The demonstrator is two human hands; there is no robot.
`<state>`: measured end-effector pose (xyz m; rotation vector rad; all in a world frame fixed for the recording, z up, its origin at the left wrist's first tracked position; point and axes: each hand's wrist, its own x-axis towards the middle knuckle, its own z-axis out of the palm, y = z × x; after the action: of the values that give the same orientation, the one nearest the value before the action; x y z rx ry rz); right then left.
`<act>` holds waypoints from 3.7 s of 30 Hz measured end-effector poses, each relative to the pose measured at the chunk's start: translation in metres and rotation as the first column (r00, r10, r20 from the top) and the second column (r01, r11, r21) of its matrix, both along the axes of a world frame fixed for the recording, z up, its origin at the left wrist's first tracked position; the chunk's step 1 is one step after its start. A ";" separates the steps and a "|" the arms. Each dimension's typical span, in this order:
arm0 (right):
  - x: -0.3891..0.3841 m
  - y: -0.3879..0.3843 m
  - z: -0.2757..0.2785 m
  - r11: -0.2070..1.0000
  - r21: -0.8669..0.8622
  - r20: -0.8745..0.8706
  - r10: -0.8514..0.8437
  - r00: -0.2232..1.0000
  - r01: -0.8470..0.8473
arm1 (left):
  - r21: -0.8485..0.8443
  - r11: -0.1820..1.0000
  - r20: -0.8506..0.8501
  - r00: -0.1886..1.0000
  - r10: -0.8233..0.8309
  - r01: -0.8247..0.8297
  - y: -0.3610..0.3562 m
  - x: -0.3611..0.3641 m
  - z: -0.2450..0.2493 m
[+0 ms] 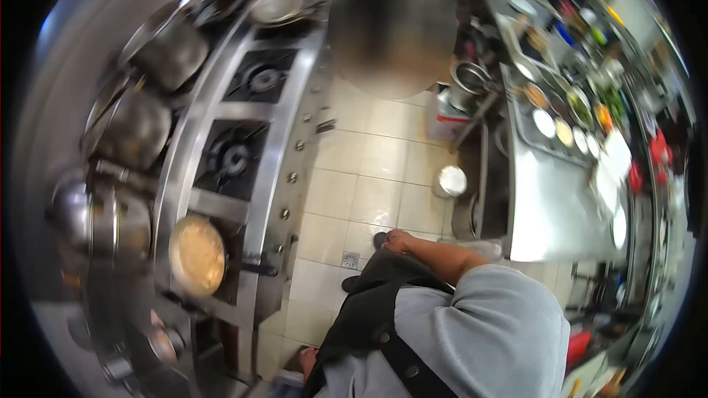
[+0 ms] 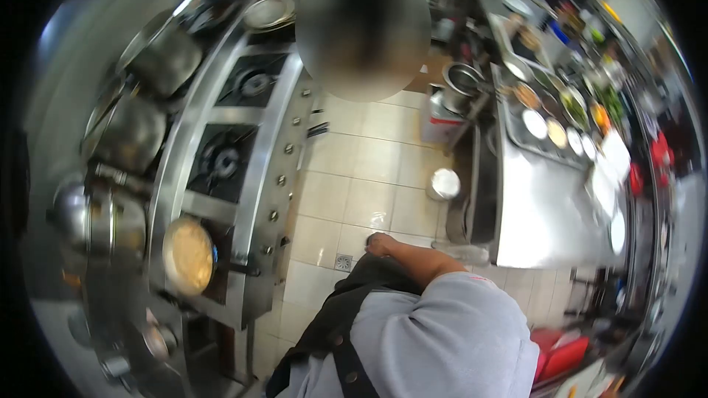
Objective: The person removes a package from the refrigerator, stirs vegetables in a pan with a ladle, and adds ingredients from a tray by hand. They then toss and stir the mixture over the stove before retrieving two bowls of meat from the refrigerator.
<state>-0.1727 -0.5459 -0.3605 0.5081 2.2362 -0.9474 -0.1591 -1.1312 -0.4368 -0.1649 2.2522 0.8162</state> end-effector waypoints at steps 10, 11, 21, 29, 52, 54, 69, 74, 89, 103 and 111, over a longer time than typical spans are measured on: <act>0.059 0.019 0.055 0.920 -0.276 -0.468 -0.383 0.797 0.280 | -0.158 0.638 -0.293 0.581 -0.759 0.754 0.124 -0.077 -0.009; 0.070 0.030 0.078 0.894 -0.340 -0.449 -0.426 0.785 0.290 | -0.170 0.588 -0.323 0.519 -0.791 0.791 0.144 -0.080 -0.014; 0.286 0.175 0.219 0.669 -0.465 -0.630 -0.710 0.314 0.580 | 0.173 0.926 0.230 0.900 -0.370 0.337 0.416 0.003 0.076; 0.476 0.278 0.246 -0.028 -0.389 -0.723 -0.610 -0.324 0.921 | 0.094 0.684 0.116 0.674 -0.729 0.723 0.492 0.064 0.099; 0.206 0.100 0.258 0.682 -0.711 -0.331 -0.538 0.775 0.170 | 0.039 0.999 0.032 0.999 -0.002 0.001 0.284 0.137 0.066; 0.164 0.073 0.272 0.708 -0.704 -0.298 -0.370 0.880 0.059 | -0.073 0.997 0.166 0.986 0.025 -0.013 0.256 0.143 0.049; -0.288 -0.261 0.106 0.806 -0.568 -0.002 0.198 0.980 -0.164 | -0.315 0.933 -0.122 0.968 -0.220 0.173 0.110 0.167 0.024; -0.266 -0.301 0.107 0.613 -0.781 0.178 0.032 0.983 0.121 | 0.038 0.581 0.012 0.582 0.813 -0.813 0.108 0.175 0.038; -0.295 -0.257 0.127 0.690 -0.723 0.156 0.223 0.962 -0.043 | 0.277 0.742 -0.177 0.727 0.664 -0.610 0.096 0.153 0.003; -0.266 -0.230 0.135 0.731 -0.654 0.155 0.381 0.911 -0.195 | -0.398 0.917 -0.366 0.916 -0.163 0.004 0.096 0.069 0.050; -0.271 -0.234 0.124 0.688 -0.701 0.159 0.405 0.900 -0.186 | -0.184 0.972 -0.378 0.923 0.067 -0.146 0.087 0.048 0.037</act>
<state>-0.4439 -0.7796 -0.2366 -0.0590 1.4772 -1.3038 -0.1107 -1.0438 -0.3996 -0.2527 2.7086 0.7104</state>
